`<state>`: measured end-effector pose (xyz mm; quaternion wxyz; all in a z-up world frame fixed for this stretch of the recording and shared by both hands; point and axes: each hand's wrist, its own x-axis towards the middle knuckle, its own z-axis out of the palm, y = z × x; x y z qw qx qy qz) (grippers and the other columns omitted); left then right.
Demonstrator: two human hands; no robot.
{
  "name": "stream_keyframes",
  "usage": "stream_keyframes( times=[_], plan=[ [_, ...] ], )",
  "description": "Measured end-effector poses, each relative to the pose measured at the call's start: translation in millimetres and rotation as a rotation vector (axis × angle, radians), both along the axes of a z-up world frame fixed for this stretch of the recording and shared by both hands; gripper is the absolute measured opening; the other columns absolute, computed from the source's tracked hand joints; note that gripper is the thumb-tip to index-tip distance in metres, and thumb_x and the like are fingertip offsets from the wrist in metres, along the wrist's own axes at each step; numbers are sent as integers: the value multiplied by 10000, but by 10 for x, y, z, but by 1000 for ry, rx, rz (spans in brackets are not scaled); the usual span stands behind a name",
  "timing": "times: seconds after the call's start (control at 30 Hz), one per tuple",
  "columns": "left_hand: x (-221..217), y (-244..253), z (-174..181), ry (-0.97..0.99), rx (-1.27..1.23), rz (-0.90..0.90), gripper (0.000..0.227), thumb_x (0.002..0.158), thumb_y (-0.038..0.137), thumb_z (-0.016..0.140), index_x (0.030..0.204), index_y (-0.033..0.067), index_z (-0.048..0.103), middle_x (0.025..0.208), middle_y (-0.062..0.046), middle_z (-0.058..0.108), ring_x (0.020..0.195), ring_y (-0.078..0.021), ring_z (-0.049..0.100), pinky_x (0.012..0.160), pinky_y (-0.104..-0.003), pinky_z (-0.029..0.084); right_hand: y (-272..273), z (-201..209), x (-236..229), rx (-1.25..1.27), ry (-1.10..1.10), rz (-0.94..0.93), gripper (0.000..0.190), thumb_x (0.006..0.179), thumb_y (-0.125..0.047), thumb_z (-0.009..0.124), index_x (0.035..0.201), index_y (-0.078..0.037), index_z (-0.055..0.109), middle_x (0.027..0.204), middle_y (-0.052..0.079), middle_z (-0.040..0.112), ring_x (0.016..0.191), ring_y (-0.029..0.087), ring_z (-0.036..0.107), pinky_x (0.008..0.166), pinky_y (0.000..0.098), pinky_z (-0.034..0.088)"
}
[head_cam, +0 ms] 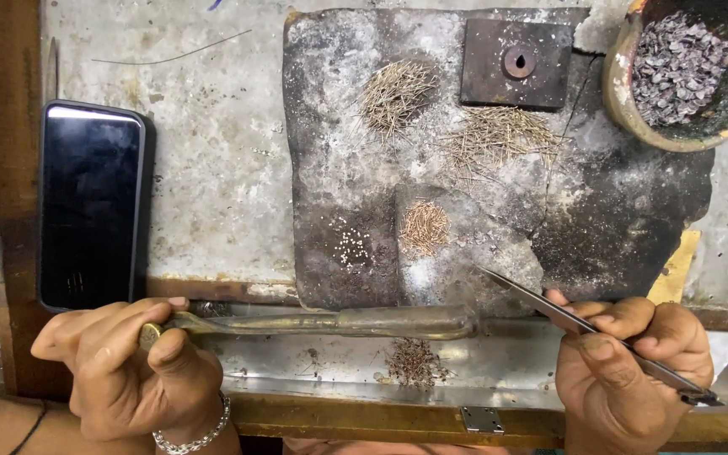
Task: Melting or soldering small metal pieces using a traditional mouth-blown blowpipe and tweezers on a soldering block.
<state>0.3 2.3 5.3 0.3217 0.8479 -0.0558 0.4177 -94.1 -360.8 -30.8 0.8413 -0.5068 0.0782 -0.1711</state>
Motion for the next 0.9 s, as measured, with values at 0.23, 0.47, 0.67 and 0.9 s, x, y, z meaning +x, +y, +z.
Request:
stream_keyframes(
  times=[0.23, 0.47, 0.67, 0.9],
  plan=[
    [17, 53, -94, -61, -23, 26, 392, 1074, 355, 553, 906, 0, 562, 765, -139, 634, 745, -249, 549, 981, -396, 373, 10, -62, -77, -4, 20, -19, 253, 998, 50, 611, 1080, -188, 591, 1049, 76, 667, 1045, 280, 718, 1239, 673, 529],
    [7, 53, -62, -39, -38, 15, 415, 1055, 367, 558, 884, -12, 564, 738, -142, 627, 734, -245, 543, 939, -378, 382, -67, -152, -118, 7, -13, 16, 234, 999, 40, 629, 1090, -172, 590, 1078, 101, 688, 1063, 314, 722, 1210, 673, 540],
    [0, 24, -32, -13, -21, 14, 420, 1056, 355, 549, 887, -29, 566, 721, -153, 622, 703, -254, 547, 950, -399, 385, -66, -141, -97, -31, -36, 35, 215, 992, 12, 650, 1088, -177, 616, 1076, 100, 686, 1071, 304, 726, 1220, 664, 545],
    [18, 65, -130, -84, -70, 21, 406, 1045, 376, 589, 874, 9, 559, 763, -133, 631, 706, -243, 571, 976, -383, 387, -1, -61, -67, -48, 5, 10, 243, 993, 49, 622, 1077, -178, 599, 1068, 96, 675, 1087, 279, 719, 1219, 654, 561]
  ],
)
